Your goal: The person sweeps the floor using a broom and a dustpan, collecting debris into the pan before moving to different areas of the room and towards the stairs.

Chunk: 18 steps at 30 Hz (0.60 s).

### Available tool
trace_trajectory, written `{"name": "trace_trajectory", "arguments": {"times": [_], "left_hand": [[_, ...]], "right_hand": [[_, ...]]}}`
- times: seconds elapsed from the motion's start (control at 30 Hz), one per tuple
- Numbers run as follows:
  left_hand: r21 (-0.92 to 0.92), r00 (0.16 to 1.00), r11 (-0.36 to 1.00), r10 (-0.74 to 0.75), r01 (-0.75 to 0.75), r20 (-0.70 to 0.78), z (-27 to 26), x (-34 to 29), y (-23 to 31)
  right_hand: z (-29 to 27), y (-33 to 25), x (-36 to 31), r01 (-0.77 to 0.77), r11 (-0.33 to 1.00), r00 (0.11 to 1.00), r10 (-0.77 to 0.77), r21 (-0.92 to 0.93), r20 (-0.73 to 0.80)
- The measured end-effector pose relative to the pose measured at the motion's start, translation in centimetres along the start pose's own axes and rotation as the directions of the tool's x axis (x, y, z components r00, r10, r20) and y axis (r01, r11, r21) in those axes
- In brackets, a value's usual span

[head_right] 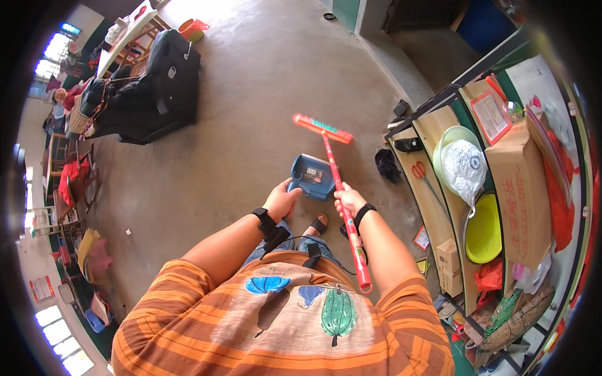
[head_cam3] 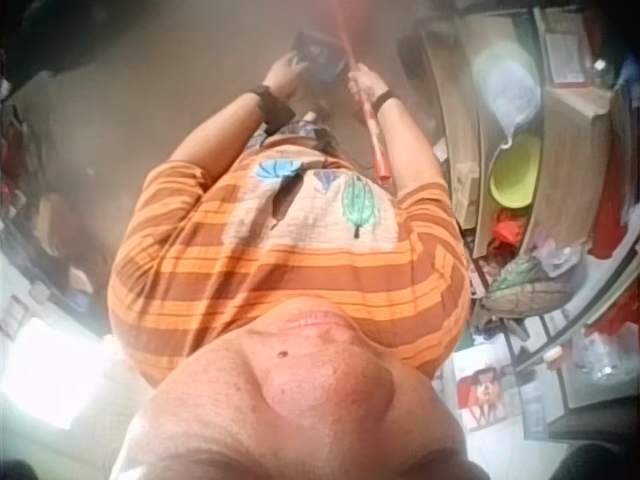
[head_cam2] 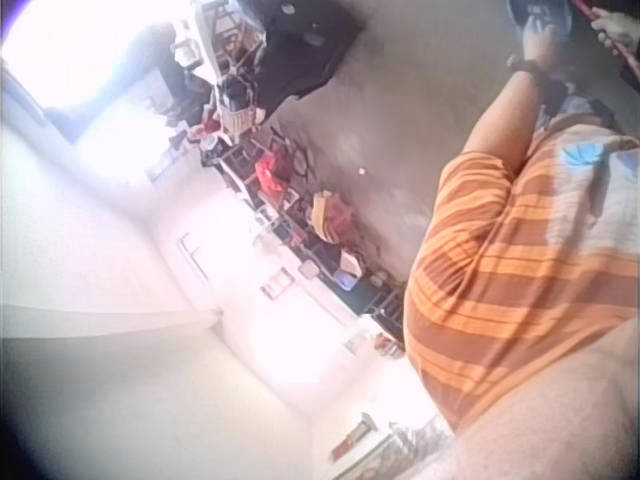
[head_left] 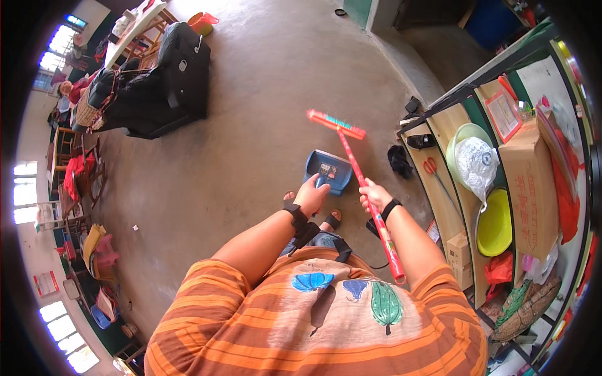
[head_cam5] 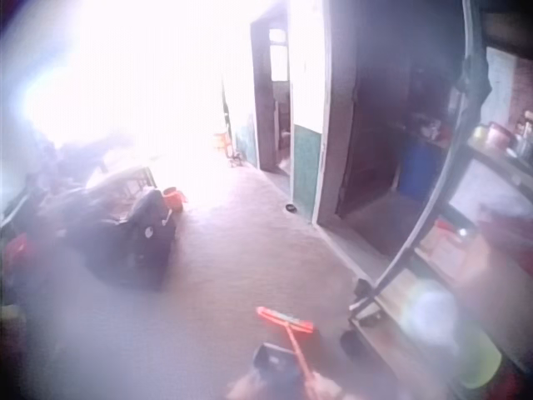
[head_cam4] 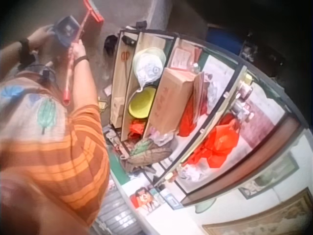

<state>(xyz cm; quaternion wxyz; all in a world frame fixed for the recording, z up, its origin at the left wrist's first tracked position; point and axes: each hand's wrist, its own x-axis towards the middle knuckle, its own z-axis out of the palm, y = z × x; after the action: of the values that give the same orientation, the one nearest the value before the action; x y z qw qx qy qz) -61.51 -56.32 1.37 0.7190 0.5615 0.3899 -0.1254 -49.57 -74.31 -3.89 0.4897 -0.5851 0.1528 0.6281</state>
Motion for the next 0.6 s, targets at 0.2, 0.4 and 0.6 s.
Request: {"name": "trace_trajectory", "arguments": {"times": [0.2,0.4,0.6], "left_hand": [[0.079,0.998,0.997,0.017,-0.012,-0.060,-0.5,-1.1,0.6],[-0.008,0.997,0.999,0.050,-0.051,-0.065,-2.9,-0.5,0.1],[-0.103,0.995,0.993,0.039,-0.048,-0.092,-4.1,0.2,-0.1]], "right_hand": [[-0.4,3.5,-6.2,-0.150,0.987,0.981,0.141,0.057,0.135],[1.6,0.5,-8.6,-0.065,0.996,0.993,0.070,-0.057,0.091],[3.0,-2.8,0.3,0.031,0.963,1.000,-0.031,-0.269,0.004]]}}
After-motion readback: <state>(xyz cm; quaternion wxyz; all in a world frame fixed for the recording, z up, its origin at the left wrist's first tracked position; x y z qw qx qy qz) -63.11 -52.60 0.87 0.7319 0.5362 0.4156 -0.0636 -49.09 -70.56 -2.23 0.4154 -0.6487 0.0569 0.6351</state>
